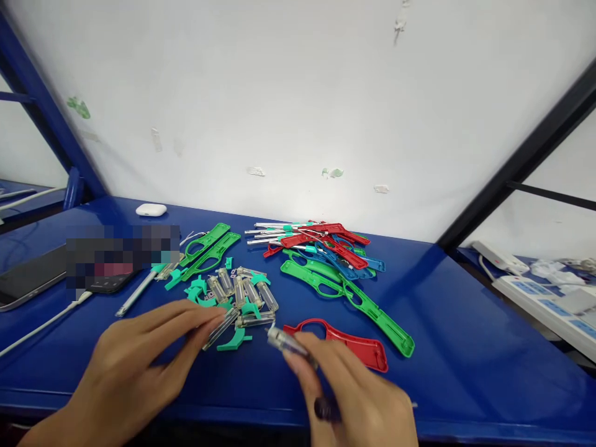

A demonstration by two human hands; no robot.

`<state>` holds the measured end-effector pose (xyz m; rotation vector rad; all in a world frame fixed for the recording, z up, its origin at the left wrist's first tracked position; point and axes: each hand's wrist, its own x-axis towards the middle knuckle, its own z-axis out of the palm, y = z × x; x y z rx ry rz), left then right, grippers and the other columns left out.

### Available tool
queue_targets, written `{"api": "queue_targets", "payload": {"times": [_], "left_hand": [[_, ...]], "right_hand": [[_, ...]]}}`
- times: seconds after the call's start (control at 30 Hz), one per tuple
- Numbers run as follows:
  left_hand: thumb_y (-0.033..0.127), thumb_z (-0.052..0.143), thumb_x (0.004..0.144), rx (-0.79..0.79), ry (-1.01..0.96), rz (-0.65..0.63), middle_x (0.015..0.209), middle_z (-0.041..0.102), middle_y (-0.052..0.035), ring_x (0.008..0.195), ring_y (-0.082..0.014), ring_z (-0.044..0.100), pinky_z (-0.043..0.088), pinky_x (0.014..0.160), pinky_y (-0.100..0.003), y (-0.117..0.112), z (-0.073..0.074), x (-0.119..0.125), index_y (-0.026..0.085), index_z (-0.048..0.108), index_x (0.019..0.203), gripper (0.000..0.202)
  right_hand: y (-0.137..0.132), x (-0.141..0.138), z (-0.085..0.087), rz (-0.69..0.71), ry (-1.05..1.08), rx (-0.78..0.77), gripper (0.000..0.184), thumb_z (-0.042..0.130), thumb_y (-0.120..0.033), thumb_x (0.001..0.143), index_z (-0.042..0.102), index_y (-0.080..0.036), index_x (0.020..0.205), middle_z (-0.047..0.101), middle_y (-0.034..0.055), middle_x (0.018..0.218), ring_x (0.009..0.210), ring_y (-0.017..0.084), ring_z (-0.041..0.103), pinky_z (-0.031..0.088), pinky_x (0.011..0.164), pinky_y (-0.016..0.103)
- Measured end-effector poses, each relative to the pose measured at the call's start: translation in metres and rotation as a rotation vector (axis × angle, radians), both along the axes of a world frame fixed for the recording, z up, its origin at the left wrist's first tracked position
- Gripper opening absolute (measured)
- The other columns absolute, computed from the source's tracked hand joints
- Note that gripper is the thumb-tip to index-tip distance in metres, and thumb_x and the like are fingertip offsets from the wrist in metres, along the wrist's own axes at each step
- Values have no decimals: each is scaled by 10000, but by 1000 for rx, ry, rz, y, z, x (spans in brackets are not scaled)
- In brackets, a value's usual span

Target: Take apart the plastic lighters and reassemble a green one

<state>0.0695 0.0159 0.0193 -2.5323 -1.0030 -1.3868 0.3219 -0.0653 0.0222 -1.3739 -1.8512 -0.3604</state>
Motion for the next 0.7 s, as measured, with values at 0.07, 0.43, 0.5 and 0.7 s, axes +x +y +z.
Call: {"api": "queue_targets", "payload": {"times": [0.07, 0.43, 0.5, 0.7], "left_hand": [[246, 553, 1097, -14, 84, 29, 925, 798, 9, 772, -154, 764, 613, 697, -259, 17, 2, -3, 253, 757, 1052, 209], [244, 470, 1120, -71, 143, 62, 1008, 751, -23, 811, -166, 759, 589, 615, -249, 34, -15, -14, 251, 789, 1148, 321], [242, 483, 1121, -75, 124, 64, 1015, 747, -20, 812, -157, 749, 591, 650, -253, 33, -14, -15, 246, 782, 1135, 300], [277, 557, 1095, -35, 89, 134, 1100, 749, -56, 995, -240, 709, 622, 898, -420, 25, -10, -12, 249, 748, 1170, 207]], "right_hand": [[18, 5, 3, -69, -11, -6, 250, 589, -419, 1110, 782, -264, 1076, 837, 6, 1008, 749, 173, 820, 622, 603, 217], [69, 14, -8, -298, -243, -186, 438, 493, -549, 1116, 823, -262, 1088, 750, 58, 1246, 598, 166, 736, 498, 427, 293], [54, 16, -6, -308, -221, -192, 506, 414, -602, 1127, 803, -287, 1059, 743, 47, 1188, 597, 161, 738, 497, 416, 287], [5, 24, -21, -247, -148, -226, 469, 449, -709, 1082, 690, -317, 1178, 727, 11, 1033, 532, 146, 722, 526, 378, 267]]}}
